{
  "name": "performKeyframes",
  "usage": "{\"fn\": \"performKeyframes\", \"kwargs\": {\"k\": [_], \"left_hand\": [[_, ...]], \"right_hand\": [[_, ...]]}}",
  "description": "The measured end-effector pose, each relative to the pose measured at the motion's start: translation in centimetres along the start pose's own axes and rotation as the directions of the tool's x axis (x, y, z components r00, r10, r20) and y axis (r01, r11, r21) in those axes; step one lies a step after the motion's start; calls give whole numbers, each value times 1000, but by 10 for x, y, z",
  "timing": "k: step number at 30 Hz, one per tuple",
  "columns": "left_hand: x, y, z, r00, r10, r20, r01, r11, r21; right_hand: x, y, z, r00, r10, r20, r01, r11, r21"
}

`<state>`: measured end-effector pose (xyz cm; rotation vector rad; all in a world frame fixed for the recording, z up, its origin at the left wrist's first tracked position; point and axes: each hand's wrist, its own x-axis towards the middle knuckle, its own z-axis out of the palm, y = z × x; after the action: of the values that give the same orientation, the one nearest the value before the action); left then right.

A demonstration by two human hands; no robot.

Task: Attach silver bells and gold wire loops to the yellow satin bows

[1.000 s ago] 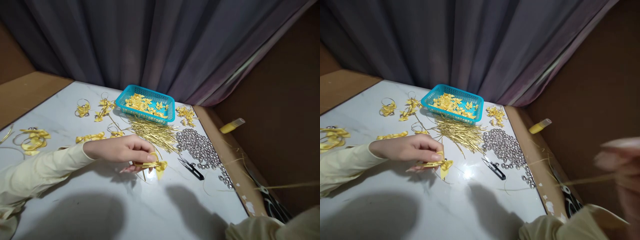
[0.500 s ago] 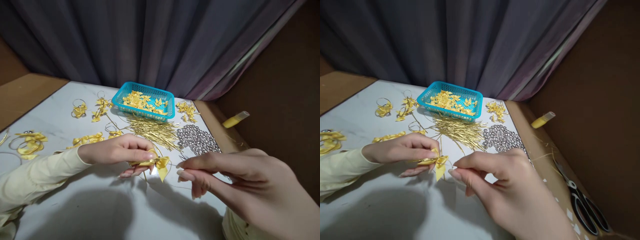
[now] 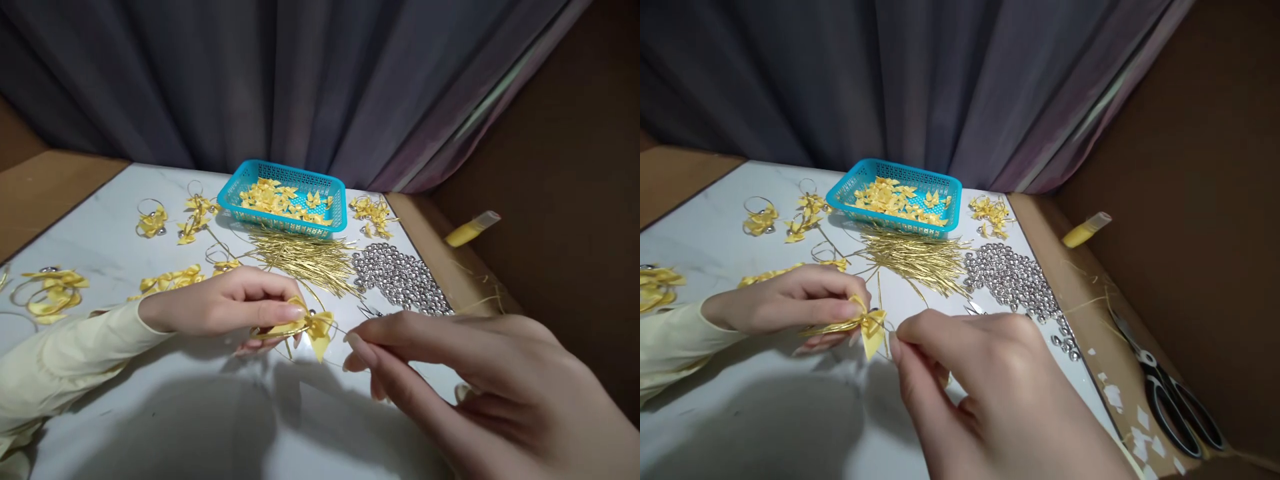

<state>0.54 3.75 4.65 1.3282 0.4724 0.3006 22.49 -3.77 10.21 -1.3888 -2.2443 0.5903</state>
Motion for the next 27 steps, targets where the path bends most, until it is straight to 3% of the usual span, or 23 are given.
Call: {"fn": "performKeyframes", "kwargs": {"k": [5, 14, 20, 24, 27], "left_hand": [[0, 0, 0, 1000, 17, -22, -16, 999, 34], [0, -1, 1, 999, 29, -30, -28, 999, 18], [0, -2, 0, 997, 51, -53, -49, 998, 37], [0, -3, 2, 990, 101, -100, -95, 993, 67], [-2, -3, 4, 983, 122, -136, -113, 991, 77]], "right_hand": [[-1, 4, 5, 981, -145, -125, 148, 989, 9], [1, 9, 8, 974, -197, -112, 204, 977, 54], [-2, 0, 10, 991, -83, -107, 82, 996, -19], [-7, -6, 21, 959, -62, -278, 7, 981, -196], [-10, -4, 25, 909, -157, -386, 56, 964, -260]]}}
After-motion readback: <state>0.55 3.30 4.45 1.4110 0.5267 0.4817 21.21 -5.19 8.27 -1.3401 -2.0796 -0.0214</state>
